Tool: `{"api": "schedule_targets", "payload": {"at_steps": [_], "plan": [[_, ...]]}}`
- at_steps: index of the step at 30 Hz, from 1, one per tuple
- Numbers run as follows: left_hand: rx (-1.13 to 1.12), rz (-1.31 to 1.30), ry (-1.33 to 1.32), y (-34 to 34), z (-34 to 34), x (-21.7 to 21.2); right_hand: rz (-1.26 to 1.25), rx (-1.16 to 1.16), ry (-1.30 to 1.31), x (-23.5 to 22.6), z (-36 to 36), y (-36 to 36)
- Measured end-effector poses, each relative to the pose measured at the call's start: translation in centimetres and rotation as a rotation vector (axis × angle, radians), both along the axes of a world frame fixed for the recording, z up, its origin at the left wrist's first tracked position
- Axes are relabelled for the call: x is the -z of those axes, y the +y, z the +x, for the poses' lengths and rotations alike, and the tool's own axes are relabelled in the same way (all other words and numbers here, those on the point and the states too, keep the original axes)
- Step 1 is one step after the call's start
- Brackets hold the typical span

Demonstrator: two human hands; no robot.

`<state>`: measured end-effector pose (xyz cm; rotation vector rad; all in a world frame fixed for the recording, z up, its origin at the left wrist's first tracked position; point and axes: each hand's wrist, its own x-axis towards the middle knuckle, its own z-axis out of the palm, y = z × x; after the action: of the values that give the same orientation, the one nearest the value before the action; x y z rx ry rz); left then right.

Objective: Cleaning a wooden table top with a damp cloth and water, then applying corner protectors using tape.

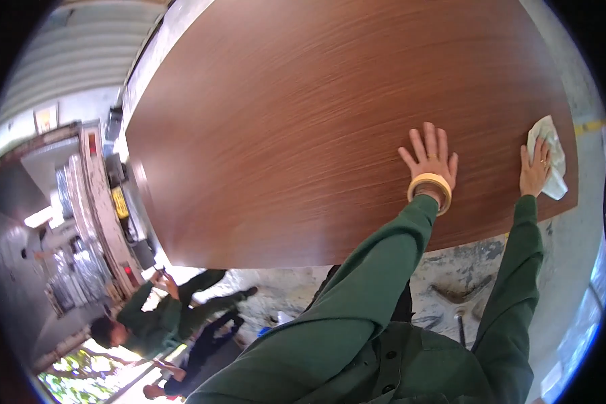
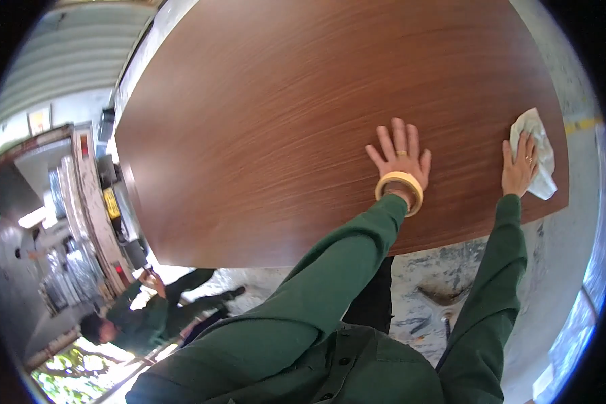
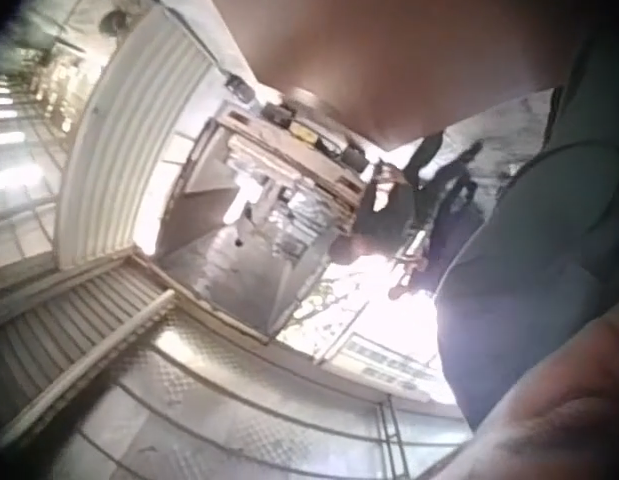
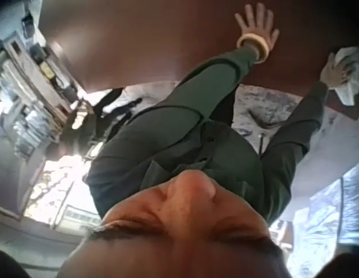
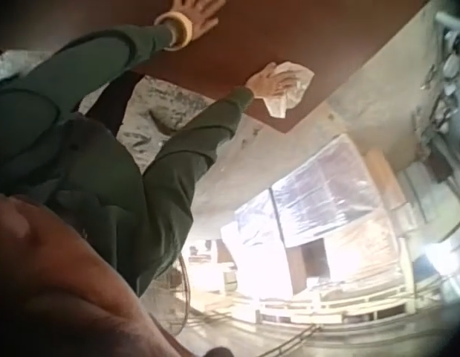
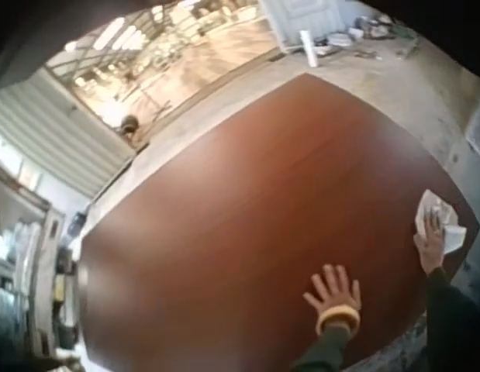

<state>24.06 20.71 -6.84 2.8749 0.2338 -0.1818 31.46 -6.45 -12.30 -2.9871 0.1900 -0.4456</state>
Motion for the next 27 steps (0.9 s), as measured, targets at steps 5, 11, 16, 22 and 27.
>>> {"api": "schedule_targets", "payload": {"at_steps": [5,11,16,22,27], "plan": [[0.212,-0.165,-0.024,7.0,-9.0,-0.4,0.036,-0.067,0.113,-0.6,-3.6,11.4],[-0.127,-0.138,0.018,19.5,-26.9,-1.3,-0.040,-0.208,0.162,-0.7,-11.3,26.9],[-0.472,-0.098,0.225,26.8,-42.6,-0.9,-0.157,-0.586,0.252,-3.2,-18.3,43.5],[-0.917,-0.270,0.367,25.4,-68.2,2.8,0.154,-1.211,0.290,-5.6,-31.2,63.0],[-1.295,-0.906,0.802,16.5,-75.3,2.3,0.348,-1.833,0.517,-2.1,-43.9,66.4]]}}
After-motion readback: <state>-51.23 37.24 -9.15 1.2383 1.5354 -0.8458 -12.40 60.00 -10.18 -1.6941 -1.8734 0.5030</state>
